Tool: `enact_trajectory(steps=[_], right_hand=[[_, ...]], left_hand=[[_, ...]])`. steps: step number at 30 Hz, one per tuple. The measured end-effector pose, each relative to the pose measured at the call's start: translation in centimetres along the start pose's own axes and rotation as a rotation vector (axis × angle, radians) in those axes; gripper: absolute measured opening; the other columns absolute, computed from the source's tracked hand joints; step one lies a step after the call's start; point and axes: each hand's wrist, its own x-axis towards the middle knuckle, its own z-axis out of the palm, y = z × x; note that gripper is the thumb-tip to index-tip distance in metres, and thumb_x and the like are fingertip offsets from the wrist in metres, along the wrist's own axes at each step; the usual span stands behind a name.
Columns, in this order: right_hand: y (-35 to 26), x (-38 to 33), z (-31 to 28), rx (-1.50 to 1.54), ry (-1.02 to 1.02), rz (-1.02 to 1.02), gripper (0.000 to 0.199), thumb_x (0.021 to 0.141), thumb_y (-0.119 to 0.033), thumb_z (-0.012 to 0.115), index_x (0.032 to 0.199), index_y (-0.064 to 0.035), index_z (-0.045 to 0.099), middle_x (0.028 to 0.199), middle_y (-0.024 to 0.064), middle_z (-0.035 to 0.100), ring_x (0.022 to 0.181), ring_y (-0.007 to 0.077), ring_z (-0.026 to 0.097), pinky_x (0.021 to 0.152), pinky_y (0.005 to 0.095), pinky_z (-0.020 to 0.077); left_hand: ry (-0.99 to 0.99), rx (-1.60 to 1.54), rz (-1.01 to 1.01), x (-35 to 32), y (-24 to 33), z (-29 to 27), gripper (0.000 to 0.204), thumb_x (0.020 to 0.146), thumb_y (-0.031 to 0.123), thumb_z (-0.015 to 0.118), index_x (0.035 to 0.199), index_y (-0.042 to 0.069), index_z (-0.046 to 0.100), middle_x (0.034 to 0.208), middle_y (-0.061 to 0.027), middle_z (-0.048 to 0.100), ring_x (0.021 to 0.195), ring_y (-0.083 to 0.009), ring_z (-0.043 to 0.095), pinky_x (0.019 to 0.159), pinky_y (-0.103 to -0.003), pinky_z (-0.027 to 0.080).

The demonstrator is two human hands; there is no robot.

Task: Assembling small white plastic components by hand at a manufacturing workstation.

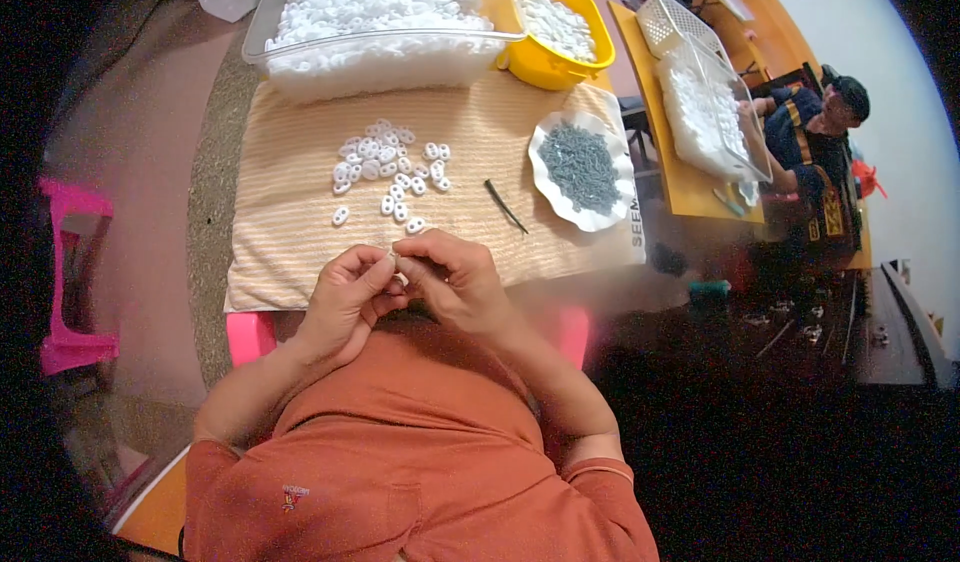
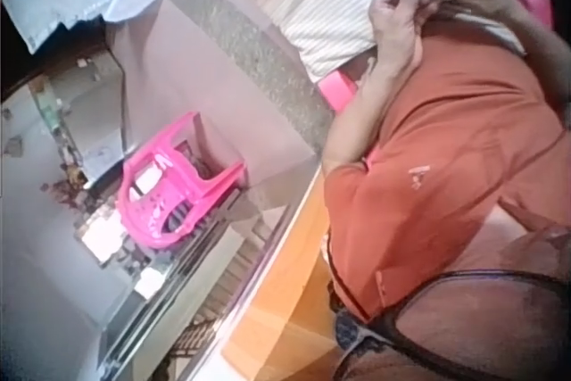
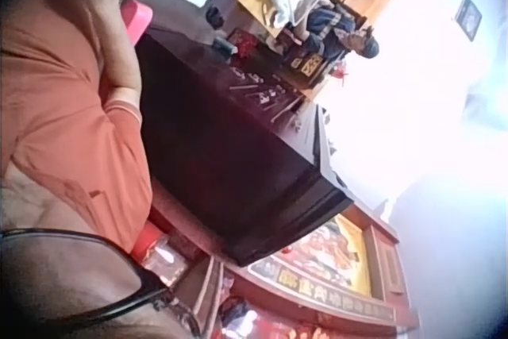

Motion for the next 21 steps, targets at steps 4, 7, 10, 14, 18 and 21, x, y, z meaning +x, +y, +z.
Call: enact_trajectory(steps=[4,7,10,14,18,21], right_hand=[[-0.1,-0.5,-0.4,-0.164,0.002,-0.125,0.018,0.086,0.004,0.062,0.104,0.0039,0.062,0.091,0.0099,0.062,0.081,0.0129,0.061,0.066,0.024,0.051],[-0.6,-1.1,-1.5,-0.37,-0.039,-0.254,0.021,0.082,0.005,0.065,0.103,0.0022,0.063,0.088,0.0119,0.063,0.078,0.0164,0.062,0.065,0.0258,0.0502],[-0.8,-1.9,-3.7,-0.543,0.128,-0.262,0.022,0.077,0.008,0.066,0.099,0.0006,0.064,0.088,0.0122,0.064,0.075,0.02,0.063,0.064,0.0273,0.05],[-0.6,-2.8,-7.8,-0.849,0.431,-0.191,0.021,0.075,0.006,0.067,0.094,-0.0006,0.065,0.088,0.0117,0.064,0.072,0.0214,0.063,0.064,0.0299,0.0505],[-0.6,-3.4,-11.2,-1.065,0.487,-0.215,0.019,0.077,-0.005,0.07,0.095,-0.002,0.066,0.089,0.0128,0.063,0.074,0.0269,0.062,0.066,0.0344,0.0496],[0.6,-3.8,-13.4,-1.358,0.48,-0.163,0.022,0.078,-0.013,0.07,0.097,-0.0027,0.066,0.094,0.0132,0.062,0.082,0.0293,0.062,0.071,0.0382,0.0491]], left_hand=[[0.001,0.009,-0.002,0.1,-0.1,0.1,0.01,0.091,0.014,0.062,0.097,0.006,0.061,0.084,-0.0028,0.065,0.076,-0.0103,0.062,0.071,-0.025,0.055],[-0.01,0.028,-0.031,-0.1,0.1,0.3,0.008,0.091,0.013,0.061,0.094,0.005,0.061,0.084,-0.0032,0.065,0.076,-0.0103,0.062,0.072,-0.026,0.056],[-0.001,0.053,-0.035,-0.1,0.2,0.3,0.008,0.092,0.012,0.06,0.094,0.005,0.059,0.087,-0.0037,0.064,0.077,-0.0104,0.063,0.071,-0.025,0.056],[-0.02,0.063,-0.051,-0.1,0.2,0.2,0.008,0.091,0.01,0.061,0.095,0.004,0.059,0.088,-0.0045,0.064,0.077,-0.0108,0.064,0.07,-0.025,0.057],[0.012,0.05,-0.055,-0.2,0.3,0.6,0.011,0.089,0.006,0.062,0.099,0.004,0.058,0.088,-0.0048,0.064,0.076,-0.0115,0.065,0.07,-0.026,0.058],[0.01,0.058,-0.062,-0.1,0.1,0.6,0.013,0.089,0.006,0.062,0.101,0.005,0.058,0.088,-0.0045,0.064,0.077,-0.0116,0.065,0.07,-0.026,0.058]])
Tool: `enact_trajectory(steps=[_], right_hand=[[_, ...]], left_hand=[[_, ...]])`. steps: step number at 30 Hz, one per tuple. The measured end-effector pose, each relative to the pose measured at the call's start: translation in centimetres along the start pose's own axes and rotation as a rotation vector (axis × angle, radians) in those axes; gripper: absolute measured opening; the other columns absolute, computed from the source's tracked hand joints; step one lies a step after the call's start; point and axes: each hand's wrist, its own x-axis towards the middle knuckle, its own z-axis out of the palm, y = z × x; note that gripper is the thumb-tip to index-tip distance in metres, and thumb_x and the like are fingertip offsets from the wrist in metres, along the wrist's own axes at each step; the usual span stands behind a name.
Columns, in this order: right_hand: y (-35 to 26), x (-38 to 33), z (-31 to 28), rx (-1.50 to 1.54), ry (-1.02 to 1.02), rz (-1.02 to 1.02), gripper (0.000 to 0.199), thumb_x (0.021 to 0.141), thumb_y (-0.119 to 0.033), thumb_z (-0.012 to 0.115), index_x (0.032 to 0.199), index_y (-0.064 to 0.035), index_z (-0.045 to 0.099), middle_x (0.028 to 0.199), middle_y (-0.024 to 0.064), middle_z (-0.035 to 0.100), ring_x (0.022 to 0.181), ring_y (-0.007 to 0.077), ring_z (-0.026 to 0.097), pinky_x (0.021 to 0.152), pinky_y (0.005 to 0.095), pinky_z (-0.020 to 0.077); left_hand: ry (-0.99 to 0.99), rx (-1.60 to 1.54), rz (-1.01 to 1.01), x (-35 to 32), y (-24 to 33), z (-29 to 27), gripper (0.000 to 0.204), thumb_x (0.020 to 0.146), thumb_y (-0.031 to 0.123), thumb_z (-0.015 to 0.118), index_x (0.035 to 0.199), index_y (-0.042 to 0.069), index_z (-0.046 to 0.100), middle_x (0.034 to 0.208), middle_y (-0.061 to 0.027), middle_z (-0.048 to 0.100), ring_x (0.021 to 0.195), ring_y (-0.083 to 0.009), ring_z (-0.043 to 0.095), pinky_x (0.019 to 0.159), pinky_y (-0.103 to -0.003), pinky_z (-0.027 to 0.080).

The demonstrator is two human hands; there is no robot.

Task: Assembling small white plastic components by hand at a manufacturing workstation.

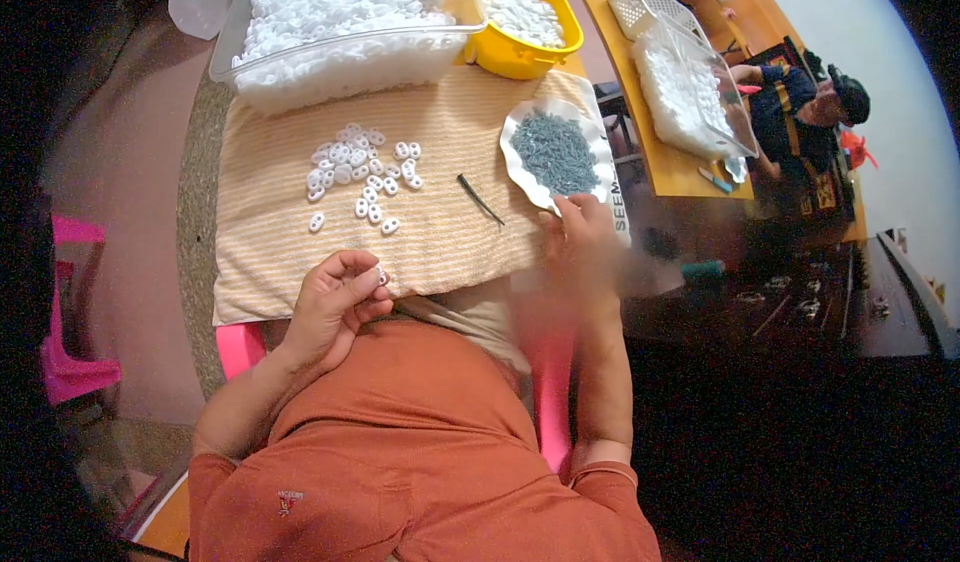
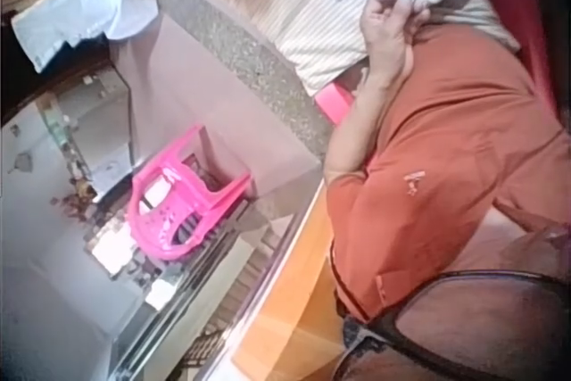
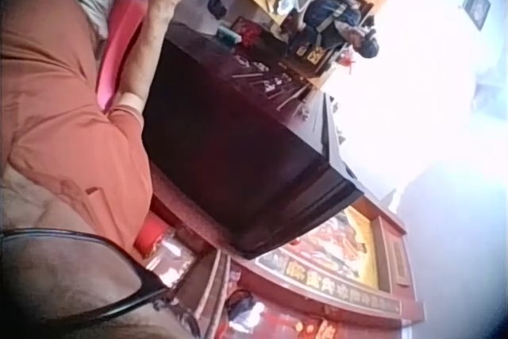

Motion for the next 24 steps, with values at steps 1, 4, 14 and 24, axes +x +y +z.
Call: enact_trajectory(steps=[1,4,14,24], right_hand=[[-0.2,0.2,-0.3,-0.038,-0.047,0.032,0.024,0.079,-0.015,0.07,0.099,-0.0028,0.066,0.096,0.0132,0.062,0.085,0.0302,0.06,0.073,0.0391,0.0483],[0.3,0.4,-0.2,-0.096,-0.107,0.043,0.026,0.08,-0.018,0.069,0.101,-0.0032,0.065,0.097,0.0131,0.061,0.088,0.0315,0.059,0.075,0.0399,0.0471],[0.6,0.3,0.8,-0.08,-0.044,-0.022,0.023,0.08,-0.018,0.068,0.099,-0.0041,0.066,0.093,0.0099,0.061,0.083,0.0301,0.057,0.071,0.0386,0.0467],[0.2,0.4,1.6,-0.082,0.014,-0.102,0.015,0.082,-0.016,0.067,0.095,-0.0093,0.068,0.09,0.0074,0.062,0.081,0.0269,0.058,0.067,0.0377,0.0473]], left_hand=[[0.001,0.003,-0.002,0.0,0.0,-0.1,0.013,0.089,0.006,0.062,0.101,0.005,0.058,0.088,-0.0045,0.064,0.077,-0.0116,0.065,0.07,-0.026,0.058],[-0.015,0.013,-0.009,0.1,-0.1,-0.1,0.013,0.089,0.005,0.062,0.102,0.005,0.058,0.088,-0.0042,0.064,0.077,-0.0114,0.065,0.07,-0.026,0.058],[-0.014,0.033,-0.036,0.0,0.1,0.0,0.012,0.089,0.007,0.063,0.1,0.005,0.059,0.086,-0.0035,0.064,0.076,-0.0106,0.064,0.069,-0.026,0.058],[-0.001,0.041,-0.048,0.0,0.0,0.0,0.013,0.088,0.007,0.064,0.1,0.005,0.06,0.085,-0.0038,0.064,0.076,-0.0109,0.064,0.069,-0.025,0.058]])
